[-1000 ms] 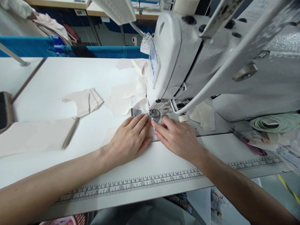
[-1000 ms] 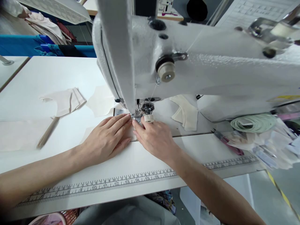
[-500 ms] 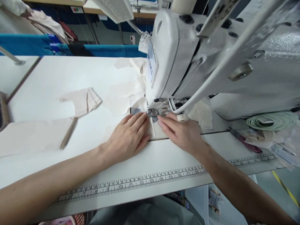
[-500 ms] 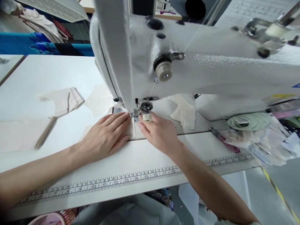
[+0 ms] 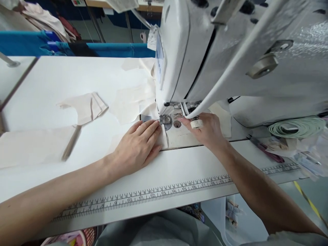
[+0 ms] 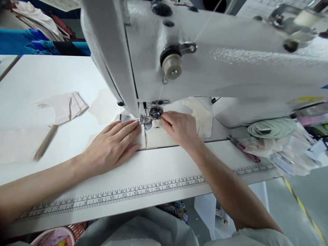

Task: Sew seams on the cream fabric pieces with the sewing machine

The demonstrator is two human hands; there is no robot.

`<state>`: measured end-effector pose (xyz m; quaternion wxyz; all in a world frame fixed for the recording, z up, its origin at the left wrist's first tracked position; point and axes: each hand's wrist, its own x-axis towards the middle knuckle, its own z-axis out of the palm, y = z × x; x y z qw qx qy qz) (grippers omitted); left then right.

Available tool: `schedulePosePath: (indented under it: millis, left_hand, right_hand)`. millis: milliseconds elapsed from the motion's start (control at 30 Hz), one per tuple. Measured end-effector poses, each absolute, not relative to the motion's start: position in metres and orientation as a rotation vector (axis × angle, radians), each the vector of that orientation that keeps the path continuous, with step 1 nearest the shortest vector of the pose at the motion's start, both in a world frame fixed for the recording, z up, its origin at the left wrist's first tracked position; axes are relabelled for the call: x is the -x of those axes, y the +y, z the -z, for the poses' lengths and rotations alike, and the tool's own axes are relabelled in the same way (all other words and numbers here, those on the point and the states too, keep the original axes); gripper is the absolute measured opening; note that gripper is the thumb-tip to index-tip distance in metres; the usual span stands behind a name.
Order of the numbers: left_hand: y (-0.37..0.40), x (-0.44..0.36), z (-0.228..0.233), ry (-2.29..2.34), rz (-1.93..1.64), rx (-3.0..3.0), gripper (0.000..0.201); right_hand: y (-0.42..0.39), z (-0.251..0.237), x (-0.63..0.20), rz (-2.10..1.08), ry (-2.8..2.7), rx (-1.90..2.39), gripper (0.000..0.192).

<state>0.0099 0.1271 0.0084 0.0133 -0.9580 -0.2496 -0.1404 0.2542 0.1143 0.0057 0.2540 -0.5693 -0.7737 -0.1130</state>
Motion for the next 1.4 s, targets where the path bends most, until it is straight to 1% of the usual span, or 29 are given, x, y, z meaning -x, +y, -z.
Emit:
schedulePosePath:
  millis: [133, 267, 300, 400, 433, 467, 600, 867, 1000, 1267, 1400]
  left_hand:
    - [0.125, -0.009, -0.01, -0.766, 0.399, 2.965, 0.048]
    - [0.117, -0.004, -0.019, -0.715, 0.471, 2.955, 0.049]
    - [0.115, -0.002, -0.021, -0.678, 0.508, 2.964, 0.044]
    - [0.111, -0.001, -0.025, -0.559, 0.566, 2.997, 0.021]
    - [0.11, -0.001, -0.025, -0.531, 0.545, 2.998, 0.016]
    - [0.109, -0.001, -0.025, -0.507, 0.508, 2.993, 0.015]
    - [0.109, -0.003, -0.023, -0.471, 0.43, 2.948, 0.017]
    - [0.117, -0.005, -0.021, -0.668, 0.724, 3.049, 0.012]
    - [0.119, -0.005, -0.019, -0.723, 0.768, 3.064, 0.009]
    - [0.122, -0.002, -0.02, -0.531, 0.61, 3.08, 0.018]
    - [0.124, -0.004, -0.025, -0.524, 0.584, 3.157, 0.021]
  right_hand:
    - [0.109, -0.01, -0.257, 0.2, -2.144, 1.53, 0.031]
    - [0.096, -0.022, -0.253, -0.037, -2.282, 1.478, 0.025]
    - [0.093, -0.026, -0.252, -0.102, -2.339, 1.445, 0.023]
    - [0.087, -0.036, -0.246, -0.231, -2.528, 1.323, 0.019]
    - [0.086, -0.038, -0.244, -0.236, -2.581, 1.277, 0.018]
    - [0.086, -0.039, -0.243, -0.218, -2.62, 1.228, 0.018]
    - [0.085, -0.034, -0.241, -0.059, -2.659, 1.072, 0.018]
    - [0.08, -0.024, -0.238, 0.005, -2.657, 1.009, 0.019]
    - [0.079, -0.024, -0.239, -0.017, -2.619, 0.999, 0.021]
    - [0.078, -0.021, -0.24, -0.038, -2.627, 1.015, 0.024]
    - [0.078, -0.023, -0.242, -0.051, -2.652, 1.001, 0.026]
